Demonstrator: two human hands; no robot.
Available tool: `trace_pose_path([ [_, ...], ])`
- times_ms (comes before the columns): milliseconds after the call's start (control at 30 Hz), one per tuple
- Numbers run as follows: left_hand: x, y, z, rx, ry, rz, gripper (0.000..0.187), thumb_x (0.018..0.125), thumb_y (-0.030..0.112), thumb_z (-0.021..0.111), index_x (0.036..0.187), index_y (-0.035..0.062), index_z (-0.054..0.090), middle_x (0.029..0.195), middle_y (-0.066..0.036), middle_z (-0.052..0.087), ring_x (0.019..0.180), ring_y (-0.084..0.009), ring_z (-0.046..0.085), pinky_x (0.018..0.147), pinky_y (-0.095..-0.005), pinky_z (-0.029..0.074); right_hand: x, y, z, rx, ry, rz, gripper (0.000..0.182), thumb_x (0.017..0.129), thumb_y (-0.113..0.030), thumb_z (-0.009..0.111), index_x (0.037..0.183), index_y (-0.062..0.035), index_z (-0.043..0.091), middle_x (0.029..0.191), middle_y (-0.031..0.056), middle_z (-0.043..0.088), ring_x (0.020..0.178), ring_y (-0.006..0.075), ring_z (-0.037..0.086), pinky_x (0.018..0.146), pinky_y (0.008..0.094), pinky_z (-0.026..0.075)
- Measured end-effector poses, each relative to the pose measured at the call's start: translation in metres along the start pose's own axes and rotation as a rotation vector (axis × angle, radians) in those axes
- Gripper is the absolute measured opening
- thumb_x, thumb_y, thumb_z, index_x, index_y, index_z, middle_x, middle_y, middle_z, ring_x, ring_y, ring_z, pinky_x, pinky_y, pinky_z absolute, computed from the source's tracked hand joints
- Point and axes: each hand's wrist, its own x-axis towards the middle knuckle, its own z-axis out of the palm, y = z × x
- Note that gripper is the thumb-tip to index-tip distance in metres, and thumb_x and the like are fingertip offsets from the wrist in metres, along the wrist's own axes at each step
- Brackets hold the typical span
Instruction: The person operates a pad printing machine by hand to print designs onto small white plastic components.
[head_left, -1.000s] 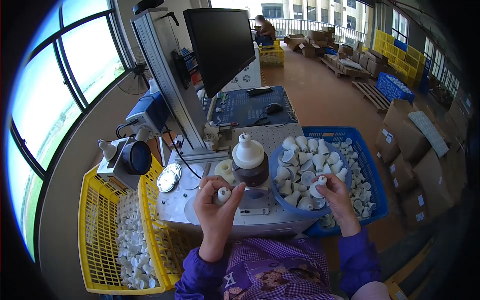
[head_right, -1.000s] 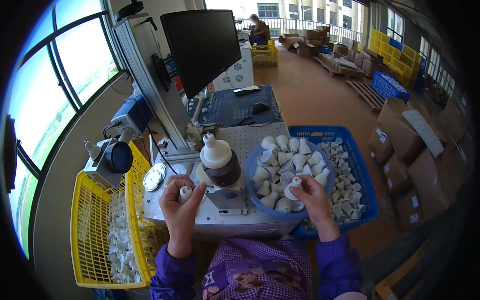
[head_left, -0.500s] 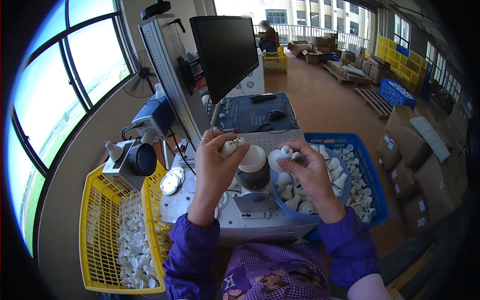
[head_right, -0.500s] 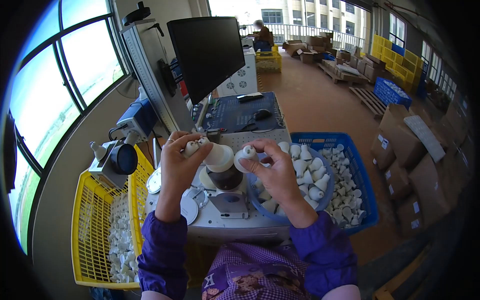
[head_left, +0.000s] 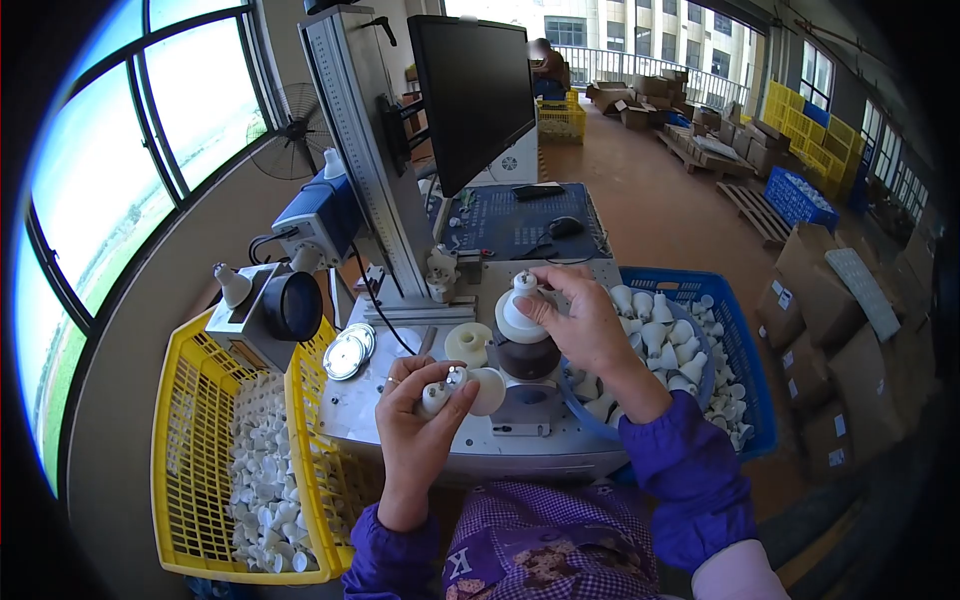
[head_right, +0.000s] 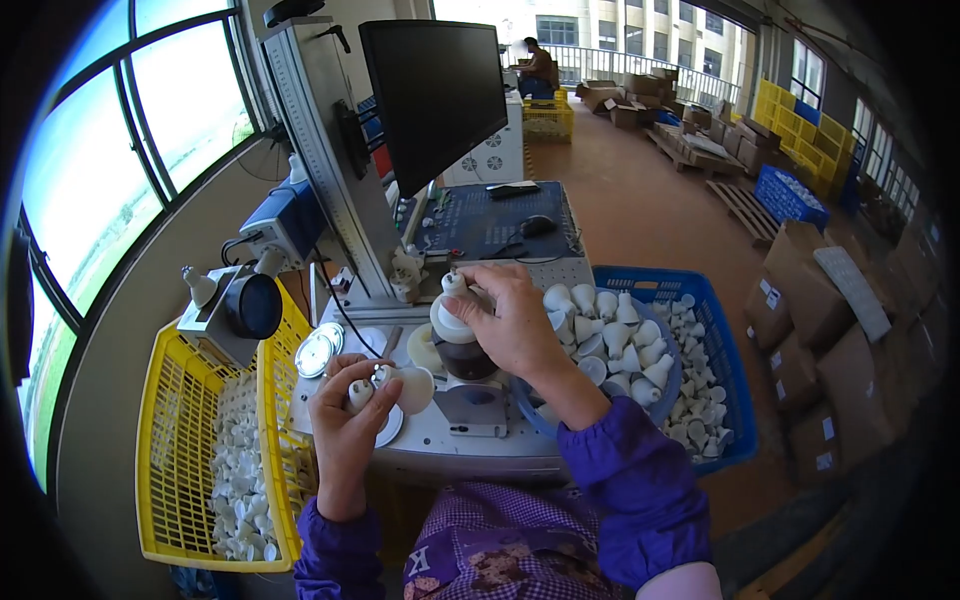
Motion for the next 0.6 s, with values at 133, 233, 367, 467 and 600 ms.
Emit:
trace_pose_path([
  [133, -0.011, -0.010, 0.000, -0.032, -0.031, -0.015, 0.025, 0.075, 0.012, 0.078, 0.094, -0.0018, 0.068, 0.093, -0.007, 0.055, 0.084, -0.0139, 0.054, 0.072, -0.0243, 0.045, 0.004, 0.004, -0.004, 0.021, -0.077, 0.015, 0.038, 0.080, -0.029, 0.071, 0.106, -0.0010, 0.065, 0.105, 0.0145, 0.065, 0.103, 0.0285, 0.053, 0.089, 0.0380, 0.043],
  [233, -0.016, -0.013, 0.000, -0.051, -0.046, -0.018, 0.025, 0.075, 0.011, 0.077, 0.094, -0.0022, 0.067, 0.094, -0.007, 0.056, 0.085, -0.0135, 0.054, 0.071, -0.0237, 0.045, 0.004, 0.004, -0.004, 0.066, -0.105, 0.042, 0.039, 0.081, -0.030, 0.070, 0.106, -0.0014, 0.064, 0.105, 0.0144, 0.065, 0.105, 0.0284, 0.052, 0.090, 0.0379, 0.043],
  [367, -0.023, -0.010, -0.001, -0.084, -0.057, -0.119, 0.024, 0.075, 0.009, 0.076, 0.094, -0.0024, 0.067, 0.095, -0.007, 0.056, 0.087, -0.0134, 0.054, 0.072, -0.0244, 0.046, 0.002, 0.007, -0.001, 0.085, -0.081, 0.048, 0.039, 0.081, -0.031, 0.071, 0.106, -0.0020, 0.064, 0.105, 0.0137, 0.065, 0.104, 0.0274, 0.052, 0.089, 0.0375, 0.043],
  [467, -0.027, -0.020, -0.004, -0.058, -0.055, -0.078, 0.023, 0.075, 0.007, 0.076, 0.094, -0.0020, 0.067, 0.095, -0.007, 0.056, 0.086, -0.0133, 0.054, 0.074, -0.0246, 0.045, 0.000, 0.005, -0.002, 0.083, -0.065, 0.040, 0.038, 0.080, -0.031, 0.071, 0.105, -0.0031, 0.065, 0.103, 0.0126, 0.065, 0.101, 0.0272, 0.052, 0.090, 0.0374, 0.042],
  [600, -0.035, -0.013, -0.018, 0.012, 0.019, -0.103, 0.021, 0.074, 0.005, 0.074, 0.093, -0.0018, 0.067, 0.090, -0.005, 0.055, 0.087, -0.0141, 0.052, 0.078, -0.0250, 0.040, -0.011, 0.027, -0.025, 0.168, 0.044, 0.006, 0.030, 0.081, -0.024, 0.071, 0.103, -0.0031, 0.066, 0.100, 0.0110, 0.066, 0.096, 0.0202, 0.056, 0.080, 0.0319, 0.046],
])
